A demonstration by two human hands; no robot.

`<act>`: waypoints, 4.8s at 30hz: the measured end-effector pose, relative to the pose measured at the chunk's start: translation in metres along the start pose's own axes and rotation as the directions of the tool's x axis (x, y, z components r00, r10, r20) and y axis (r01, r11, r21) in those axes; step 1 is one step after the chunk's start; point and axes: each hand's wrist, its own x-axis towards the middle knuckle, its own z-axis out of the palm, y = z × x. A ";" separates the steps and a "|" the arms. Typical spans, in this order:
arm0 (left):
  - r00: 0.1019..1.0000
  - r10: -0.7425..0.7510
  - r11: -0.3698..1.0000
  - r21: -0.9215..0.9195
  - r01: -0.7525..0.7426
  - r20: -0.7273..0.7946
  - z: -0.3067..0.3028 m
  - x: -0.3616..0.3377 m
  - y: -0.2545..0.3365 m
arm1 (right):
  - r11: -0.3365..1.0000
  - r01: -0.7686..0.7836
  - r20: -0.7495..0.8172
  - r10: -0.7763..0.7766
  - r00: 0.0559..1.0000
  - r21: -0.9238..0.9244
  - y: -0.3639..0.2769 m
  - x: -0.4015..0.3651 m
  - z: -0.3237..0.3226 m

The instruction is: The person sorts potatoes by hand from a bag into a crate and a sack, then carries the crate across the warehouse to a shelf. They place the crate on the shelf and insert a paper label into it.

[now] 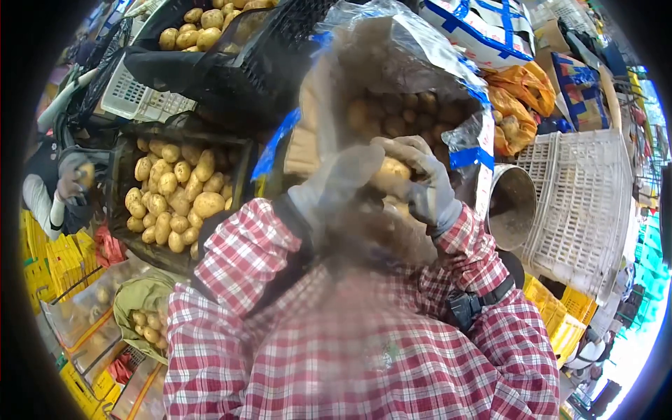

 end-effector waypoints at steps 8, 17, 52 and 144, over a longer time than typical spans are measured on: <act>0.594 0.726 -0.005 0.866 -0.499 0.347 0.008 -0.034 -0.027 | 0.782 -0.462 0.157 0.439 0.885 0.419 -0.037 -0.041 -0.006; 0.993 0.048 0.941 0.337 -0.008 -0.111 0.025 -0.057 -0.007 | 0.816 -0.411 0.236 0.341 0.910 0.407 -0.029 -0.041 -0.005; 0.848 0.486 0.707 0.665 -0.240 -0.211 -0.040 0.009 -0.045 | 0.740 -0.634 0.002 0.650 0.760 0.225 0.215 0.044 -0.089; 0.315 0.409 0.719 0.515 0.466 -0.856 -0.264 0.015 0.300 | 0.092 -0.756 0.506 0.691 0.517 0.648 0.093 0.635 -0.018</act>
